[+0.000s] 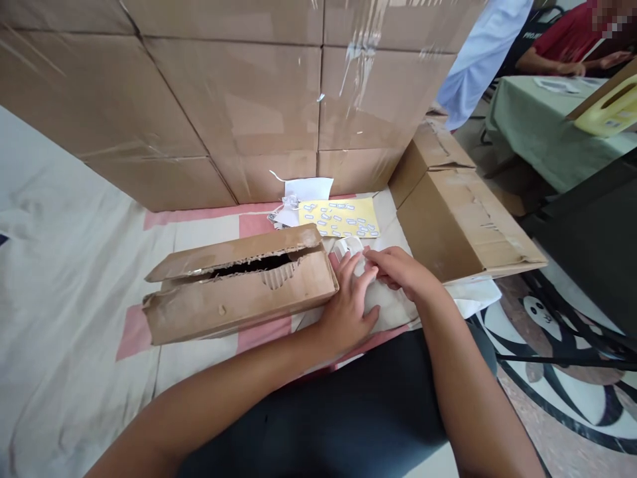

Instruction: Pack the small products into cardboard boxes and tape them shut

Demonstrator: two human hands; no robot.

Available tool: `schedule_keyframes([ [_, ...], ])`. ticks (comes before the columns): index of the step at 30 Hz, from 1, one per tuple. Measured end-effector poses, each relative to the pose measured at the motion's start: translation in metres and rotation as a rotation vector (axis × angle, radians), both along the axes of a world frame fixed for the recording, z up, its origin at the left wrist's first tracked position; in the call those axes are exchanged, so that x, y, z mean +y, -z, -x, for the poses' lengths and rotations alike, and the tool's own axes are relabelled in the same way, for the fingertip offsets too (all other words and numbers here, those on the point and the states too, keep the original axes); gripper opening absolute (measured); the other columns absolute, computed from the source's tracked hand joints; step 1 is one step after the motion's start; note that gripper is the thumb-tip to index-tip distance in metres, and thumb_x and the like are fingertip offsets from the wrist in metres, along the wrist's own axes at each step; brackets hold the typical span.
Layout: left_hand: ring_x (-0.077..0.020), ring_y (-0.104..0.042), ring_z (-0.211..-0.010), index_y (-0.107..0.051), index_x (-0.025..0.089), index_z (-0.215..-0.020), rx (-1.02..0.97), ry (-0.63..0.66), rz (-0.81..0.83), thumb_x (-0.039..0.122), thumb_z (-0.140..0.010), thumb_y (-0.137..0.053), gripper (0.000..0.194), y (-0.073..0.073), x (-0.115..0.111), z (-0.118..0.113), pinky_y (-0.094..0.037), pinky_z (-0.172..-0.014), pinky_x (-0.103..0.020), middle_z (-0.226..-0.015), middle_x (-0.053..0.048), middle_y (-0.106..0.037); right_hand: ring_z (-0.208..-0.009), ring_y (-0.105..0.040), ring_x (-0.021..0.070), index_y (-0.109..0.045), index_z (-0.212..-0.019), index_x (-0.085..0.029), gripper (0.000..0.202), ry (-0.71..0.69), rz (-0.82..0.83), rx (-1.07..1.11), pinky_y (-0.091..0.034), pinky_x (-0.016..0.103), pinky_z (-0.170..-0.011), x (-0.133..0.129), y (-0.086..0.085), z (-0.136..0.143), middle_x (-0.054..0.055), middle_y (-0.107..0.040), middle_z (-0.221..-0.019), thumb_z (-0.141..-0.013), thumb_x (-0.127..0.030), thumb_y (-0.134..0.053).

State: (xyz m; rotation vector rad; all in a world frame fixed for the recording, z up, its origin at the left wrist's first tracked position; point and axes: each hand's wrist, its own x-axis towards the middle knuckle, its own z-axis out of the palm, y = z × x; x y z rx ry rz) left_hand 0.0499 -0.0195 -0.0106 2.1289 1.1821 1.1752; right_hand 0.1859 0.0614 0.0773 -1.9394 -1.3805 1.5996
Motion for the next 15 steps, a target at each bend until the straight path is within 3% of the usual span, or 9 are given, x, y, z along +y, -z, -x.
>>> schedule_keyframes([
  [4,-0.0375,-0.005,-0.161,-0.022,0.02,-0.154,-0.067,0.005,0.12,0.013,-0.083,-0.063,0.082,-0.0029,0.0025,0.0013,-0.025,-0.127,-0.063,-0.171,-0.021,-0.009,-0.045,-0.02,0.0055,-0.043,-0.06,-0.022,0.053,-0.039,-0.013,0.029,-0.015,0.023,-0.042,-0.0035,0.0024,-0.0003,-0.008,-0.029,-0.049,-0.076,-0.061,-0.075],
  [9,-0.0387,-0.003,-0.161,-0.019,0.021,-0.153,-0.071,-0.015,0.128,0.011,-0.082,-0.064,0.085,-0.0029,0.0049,0.0018,-0.026,-0.126,-0.065,-0.17,-0.023,-0.007,-0.044,-0.023,0.0055,-0.054,-0.064,-0.019,0.046,-0.115,-0.075,-0.014,-0.017,0.022,-0.041,-0.0048,0.0054,-0.0059,-0.008,-0.034,-0.05,-0.076,-0.059,-0.074],
  [15,-0.0339,-0.007,-0.161,-0.02,0.021,-0.154,-0.085,-0.072,0.149,0.002,-0.085,-0.05,0.077,-0.001,0.0064,0.0018,-0.03,-0.126,-0.058,-0.17,-0.021,-0.008,-0.046,-0.024,0.006,-0.051,-0.065,-0.02,0.045,-0.179,-0.079,0.011,-0.019,0.021,-0.043,-0.0097,-0.003,-0.0048,-0.009,-0.033,-0.049,-0.073,-0.058,-0.075],
])
